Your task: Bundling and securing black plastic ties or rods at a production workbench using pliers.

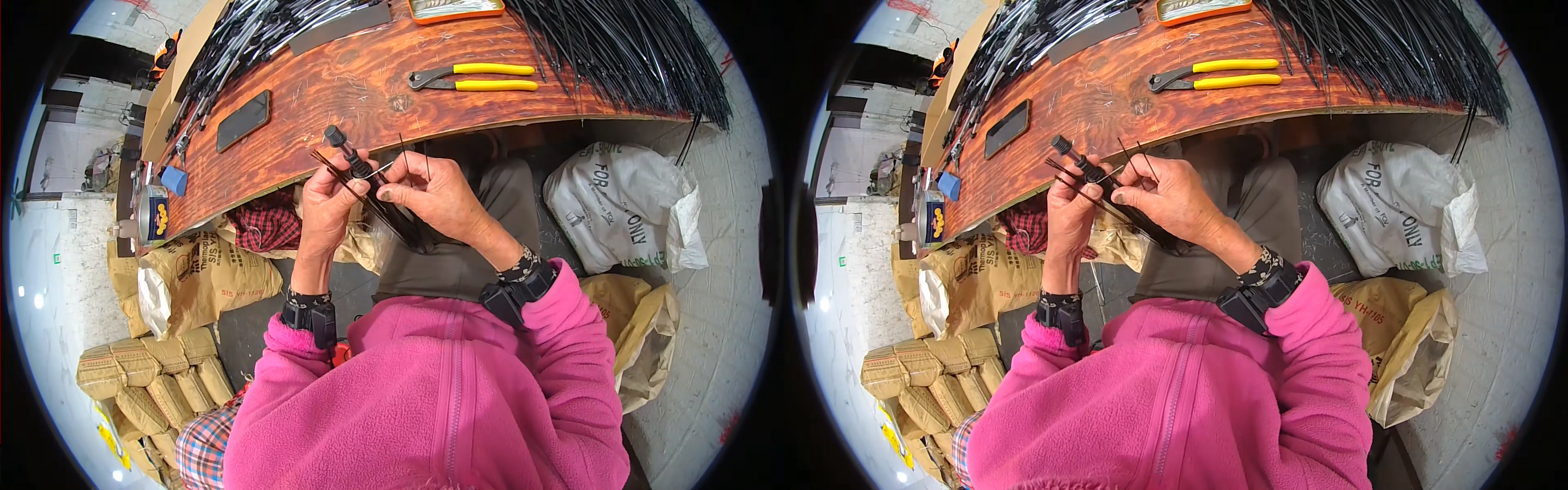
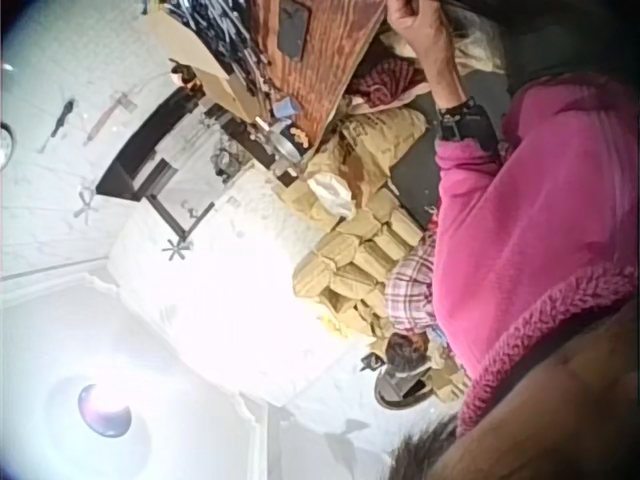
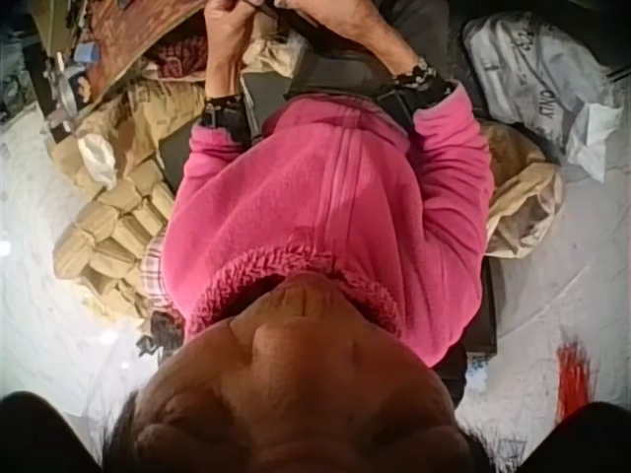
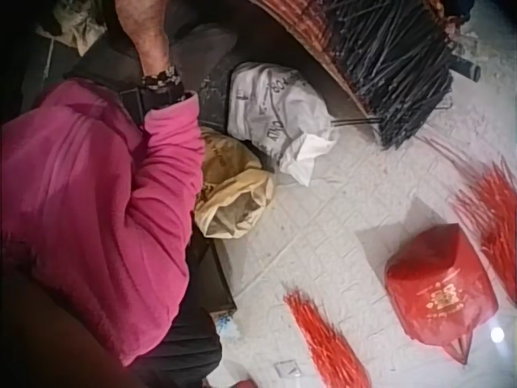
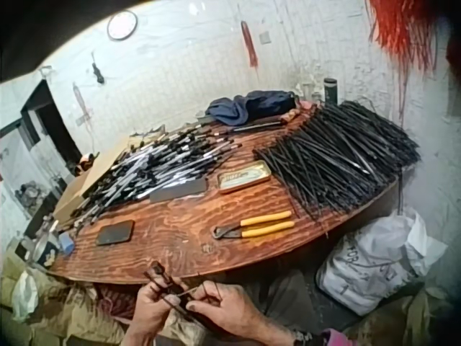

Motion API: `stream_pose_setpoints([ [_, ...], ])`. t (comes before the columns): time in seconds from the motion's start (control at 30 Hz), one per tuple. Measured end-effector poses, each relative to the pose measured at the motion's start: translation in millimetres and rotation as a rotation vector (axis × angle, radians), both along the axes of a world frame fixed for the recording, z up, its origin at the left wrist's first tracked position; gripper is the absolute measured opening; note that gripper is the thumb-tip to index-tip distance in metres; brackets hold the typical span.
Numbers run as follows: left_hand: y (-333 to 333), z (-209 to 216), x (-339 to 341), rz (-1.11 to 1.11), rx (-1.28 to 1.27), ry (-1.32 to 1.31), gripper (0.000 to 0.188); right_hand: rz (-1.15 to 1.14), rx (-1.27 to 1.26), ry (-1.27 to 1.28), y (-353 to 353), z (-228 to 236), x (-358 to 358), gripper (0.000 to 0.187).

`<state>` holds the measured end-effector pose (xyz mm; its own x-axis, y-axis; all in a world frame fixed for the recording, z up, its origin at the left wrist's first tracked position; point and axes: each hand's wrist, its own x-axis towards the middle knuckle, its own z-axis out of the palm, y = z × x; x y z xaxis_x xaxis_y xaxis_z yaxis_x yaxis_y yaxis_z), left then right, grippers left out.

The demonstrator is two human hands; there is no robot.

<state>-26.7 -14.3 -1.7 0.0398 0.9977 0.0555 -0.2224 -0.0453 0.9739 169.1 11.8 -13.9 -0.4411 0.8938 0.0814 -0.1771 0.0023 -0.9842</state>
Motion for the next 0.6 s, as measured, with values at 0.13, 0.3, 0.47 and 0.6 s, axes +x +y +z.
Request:
stream_pose_setpoints([
  [0.13,2,0,1,-0.014,-0.021,-0.039,0.034,-0.041,0.082,-0.080,1,7,4,0.014],
  [0.3,5,3,4,-0.023,-0.029,-0.031,0.035,-0.086,0.120,-0.206,4,4,4,0.013],
  [0.47,2,2,-3,-0.065,-0.029,-0.054,0.036,-0.031,0.002,-0.169,8,0,-1,0.013],
  [0.6,7,9,-2,-0.087,-0.051,0.088,0.037,0.038,-0.047,-0.091,13,5,3,0.012],
])
